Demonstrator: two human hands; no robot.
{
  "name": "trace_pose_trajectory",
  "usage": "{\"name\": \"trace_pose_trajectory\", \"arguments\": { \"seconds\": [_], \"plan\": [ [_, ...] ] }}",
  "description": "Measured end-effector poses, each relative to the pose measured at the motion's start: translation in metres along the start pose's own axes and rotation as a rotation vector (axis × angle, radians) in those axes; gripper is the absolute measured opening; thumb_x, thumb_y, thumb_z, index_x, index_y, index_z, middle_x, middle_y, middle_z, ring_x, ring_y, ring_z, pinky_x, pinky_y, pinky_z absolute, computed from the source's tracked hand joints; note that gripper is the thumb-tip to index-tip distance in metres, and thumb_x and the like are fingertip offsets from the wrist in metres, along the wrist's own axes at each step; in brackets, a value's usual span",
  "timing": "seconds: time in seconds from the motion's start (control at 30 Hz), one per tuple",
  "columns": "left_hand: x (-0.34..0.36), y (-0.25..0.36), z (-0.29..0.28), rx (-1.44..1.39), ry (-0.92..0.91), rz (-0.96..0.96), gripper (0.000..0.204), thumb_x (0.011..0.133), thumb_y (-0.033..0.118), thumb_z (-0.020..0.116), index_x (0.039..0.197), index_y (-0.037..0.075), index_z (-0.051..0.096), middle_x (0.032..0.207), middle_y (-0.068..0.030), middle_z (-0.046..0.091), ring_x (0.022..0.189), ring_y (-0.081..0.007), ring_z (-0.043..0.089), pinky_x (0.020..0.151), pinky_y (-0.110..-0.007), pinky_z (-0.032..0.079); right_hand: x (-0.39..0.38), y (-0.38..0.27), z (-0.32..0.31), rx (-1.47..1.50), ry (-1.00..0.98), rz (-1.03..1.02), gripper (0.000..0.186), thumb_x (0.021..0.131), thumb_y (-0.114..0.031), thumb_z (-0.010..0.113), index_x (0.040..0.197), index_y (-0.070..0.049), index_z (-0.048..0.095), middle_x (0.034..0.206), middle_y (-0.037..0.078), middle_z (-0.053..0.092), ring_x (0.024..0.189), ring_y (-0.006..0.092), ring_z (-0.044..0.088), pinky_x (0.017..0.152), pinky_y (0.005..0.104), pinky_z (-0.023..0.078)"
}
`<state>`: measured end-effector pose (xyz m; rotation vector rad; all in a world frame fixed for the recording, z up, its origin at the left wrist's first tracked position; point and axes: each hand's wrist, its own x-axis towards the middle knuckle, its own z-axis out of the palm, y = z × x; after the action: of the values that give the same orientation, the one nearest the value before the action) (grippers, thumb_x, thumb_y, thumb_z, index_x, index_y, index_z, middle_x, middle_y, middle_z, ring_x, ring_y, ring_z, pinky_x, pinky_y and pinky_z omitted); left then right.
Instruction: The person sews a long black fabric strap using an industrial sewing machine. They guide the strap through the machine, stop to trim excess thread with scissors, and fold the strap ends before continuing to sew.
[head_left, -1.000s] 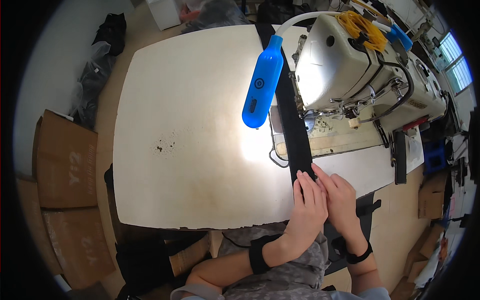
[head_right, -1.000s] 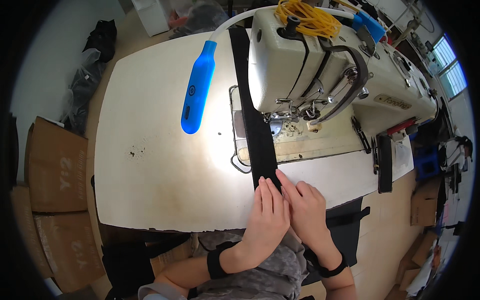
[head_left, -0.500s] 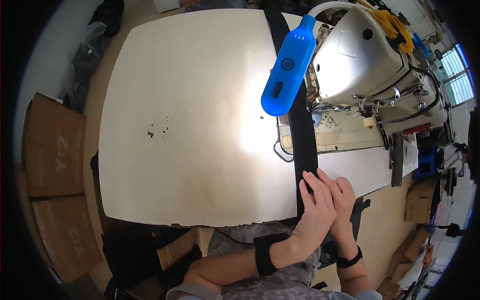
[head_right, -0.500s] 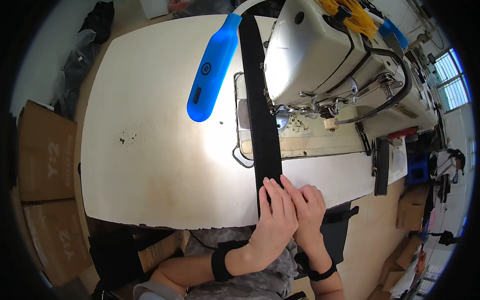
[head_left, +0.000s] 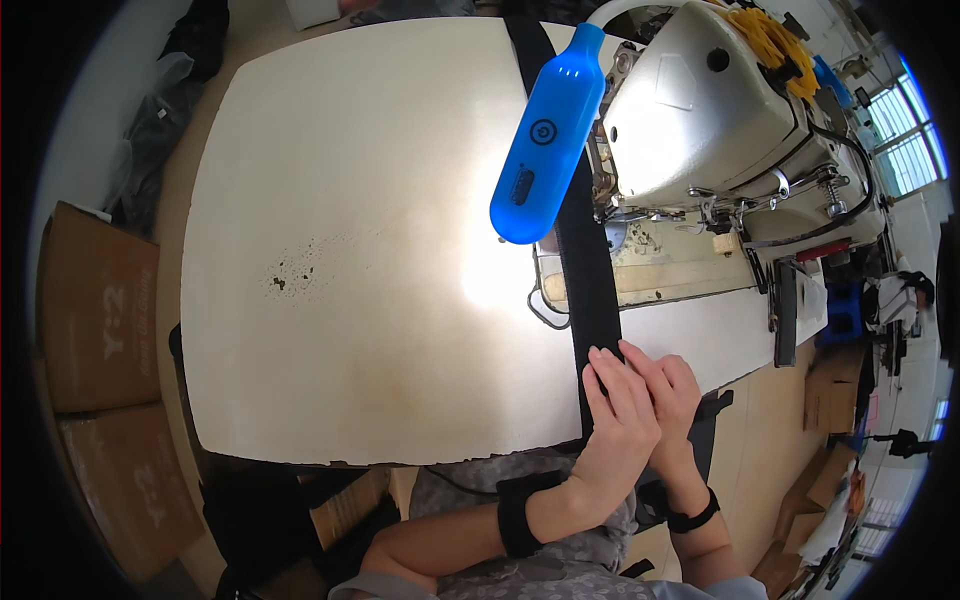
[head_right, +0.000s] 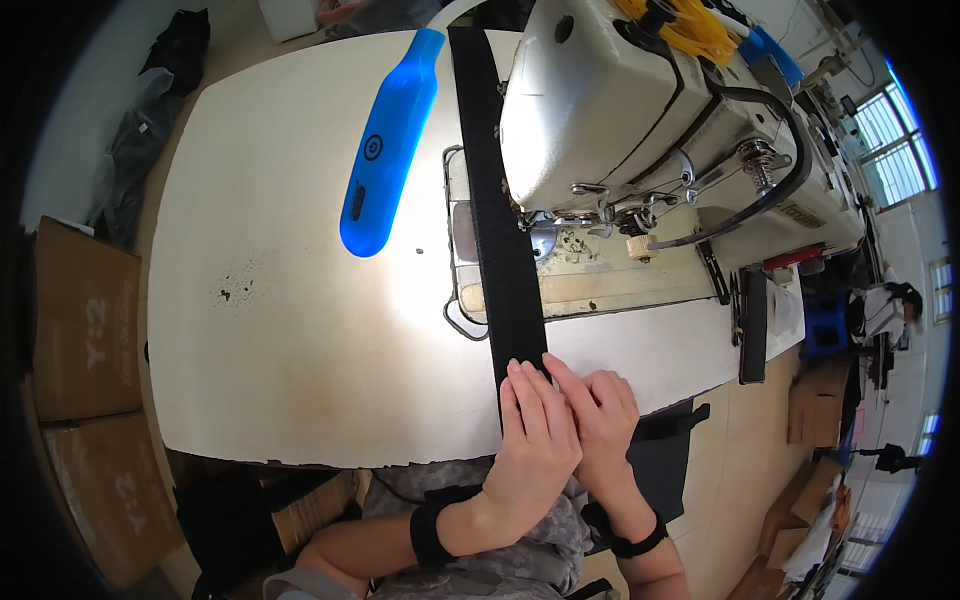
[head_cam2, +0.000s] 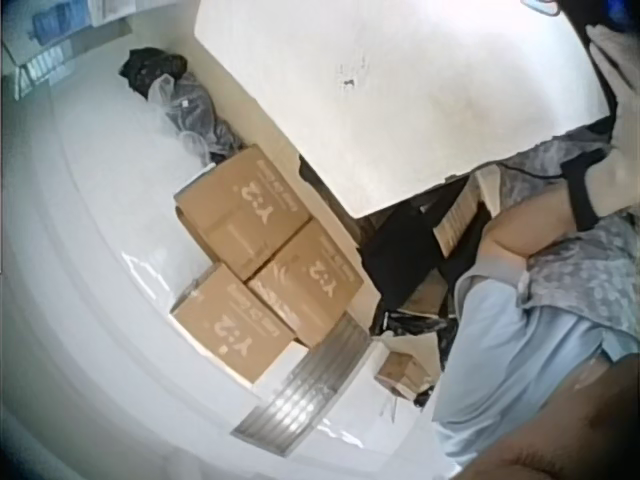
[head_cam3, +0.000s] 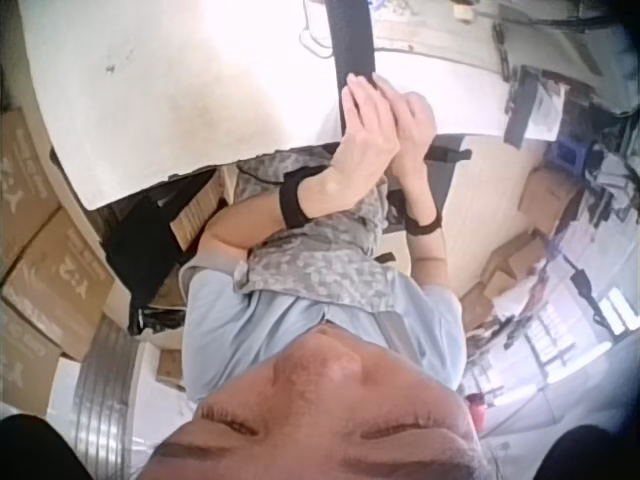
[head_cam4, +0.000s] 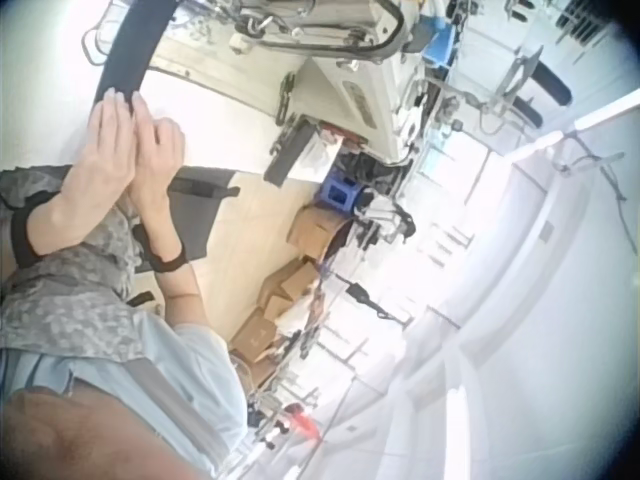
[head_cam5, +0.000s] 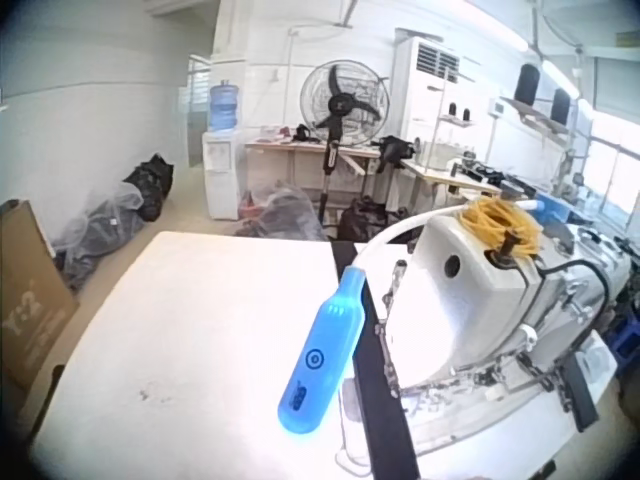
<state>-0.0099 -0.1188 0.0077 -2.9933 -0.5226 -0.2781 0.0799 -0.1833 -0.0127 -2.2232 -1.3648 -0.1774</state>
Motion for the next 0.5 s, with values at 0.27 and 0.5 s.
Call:
{"name": "trace_pose_trajectory", "arguments": {
  "seconds": [0.27, 0.5],
  "plan": [
    [-0.0001, -0.0005, -0.0008, 0.016, -0.018, 0.019, 0.039, 0.078, 0.010, 0.052, 0.107, -0.015, 0.057, 0.110, -0.0326, 0.055, 0.106, -0.0461, 0.054, 0.093, -0.048, 0.047, 0.0014, -0.0013, 0.0003, -0.009, 0.022, 0.001, 0.040, 0.068, -0.009, 0.064, 0.108, -0.012, 0.069, 0.063, 0.002, 0.037, 0.059, 0.0174, 0.043, 0.054, 0.0315, 0.036],
    [0.0010, 0.0013, -0.0003, 0.020, -0.024, 0.008, 0.038, 0.078, 0.010, 0.052, 0.106, -0.015, 0.058, 0.109, -0.0326, 0.055, 0.106, -0.0451, 0.055, 0.094, -0.047, 0.046, 0.0018, -0.0014, -0.0019, -0.022, 0.000, 0.009, 0.043, 0.067, -0.009, 0.064, 0.110, -0.014, 0.068, 0.064, 0.002, 0.038, 0.059, 0.0173, 0.044, 0.055, 0.0308, 0.038]
  ]
}}
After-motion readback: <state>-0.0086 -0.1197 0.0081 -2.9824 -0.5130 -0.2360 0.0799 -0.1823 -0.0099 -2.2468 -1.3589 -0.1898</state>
